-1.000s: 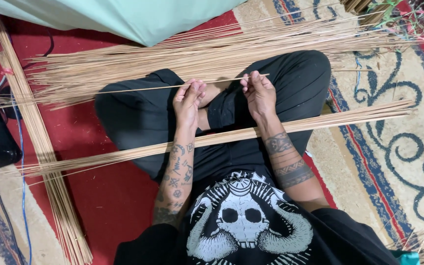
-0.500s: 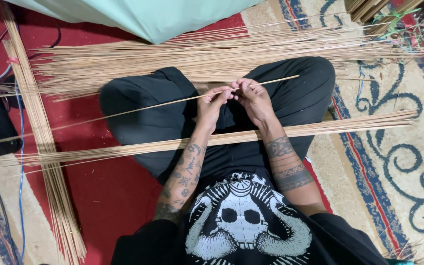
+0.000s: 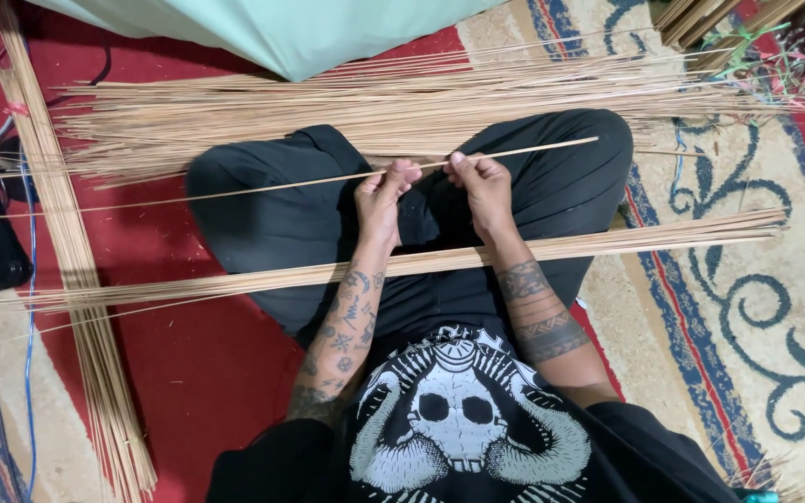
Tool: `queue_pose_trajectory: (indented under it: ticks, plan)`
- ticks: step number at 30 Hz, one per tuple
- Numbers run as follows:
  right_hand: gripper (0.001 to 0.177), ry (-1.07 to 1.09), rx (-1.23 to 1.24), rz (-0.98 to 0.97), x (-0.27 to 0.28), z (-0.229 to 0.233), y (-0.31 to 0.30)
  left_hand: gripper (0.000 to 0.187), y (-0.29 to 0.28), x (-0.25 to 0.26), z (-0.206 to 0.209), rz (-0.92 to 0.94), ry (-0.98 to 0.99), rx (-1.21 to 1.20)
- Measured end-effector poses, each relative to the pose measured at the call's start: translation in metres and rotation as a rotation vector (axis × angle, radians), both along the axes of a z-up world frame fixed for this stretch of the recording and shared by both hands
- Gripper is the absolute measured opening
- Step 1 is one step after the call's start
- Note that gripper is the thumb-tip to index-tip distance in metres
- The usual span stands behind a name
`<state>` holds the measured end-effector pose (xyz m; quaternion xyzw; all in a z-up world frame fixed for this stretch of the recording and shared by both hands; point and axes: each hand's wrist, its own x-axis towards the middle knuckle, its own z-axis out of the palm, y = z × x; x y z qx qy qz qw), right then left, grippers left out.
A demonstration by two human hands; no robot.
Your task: Weaving thin wooden sticks together to create a flat mat or panel while sitting on the floor.
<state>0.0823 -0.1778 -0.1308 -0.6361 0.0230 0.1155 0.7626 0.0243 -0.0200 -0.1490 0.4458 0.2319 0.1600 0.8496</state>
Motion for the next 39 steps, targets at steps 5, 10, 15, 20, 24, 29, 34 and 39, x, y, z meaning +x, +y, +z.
queue_pose_trajectory:
  ticks: [5, 10, 15, 20, 24, 29, 34, 39]
  plan:
    - [0.012, 0.089, 0.054, -0.196, 0.0, 0.013, 0.005, 0.03, 0.001, 0.002, 0.003, -0.02, -0.035, -0.062]
    - [0.023, 0.102, 0.017, -0.043, -0.002, 0.012, 0.014, 0.032, 0.004, 0.002, -0.009, -0.118, 0.005, 0.031]
    - [0.026, 0.157, 0.1, -0.261, 0.004, 0.023, 0.004, 0.034, 0.006, 0.002, 0.01, -0.061, -0.054, -0.055]
    - [0.024, 0.195, 0.06, -0.103, -0.001, 0.022, 0.012, 0.033, 0.003, 0.003, -0.008, -0.046, -0.003, -0.074]
    - [0.028, 0.201, 0.065, -0.113, 0.002, 0.019, 0.005, 0.034, 0.007, 0.001, 0.013, -0.016, -0.003, 0.001]
    - [0.023, 0.255, 0.107, -0.09, 0.001, 0.026, 0.003, 0.033, 0.009, 0.001, -0.026, 0.018, -0.003, -0.068]
    - [0.021, 0.204, 0.102, -0.07, -0.005, 0.036, 0.006, 0.033, 0.001, 0.0, 0.013, 0.026, 0.011, -0.021]
    - [0.021, 0.206, 0.141, 0.0, -0.005, 0.027, 0.005, 0.037, 0.001, -0.002, -0.011, -0.028, 0.051, -0.041]
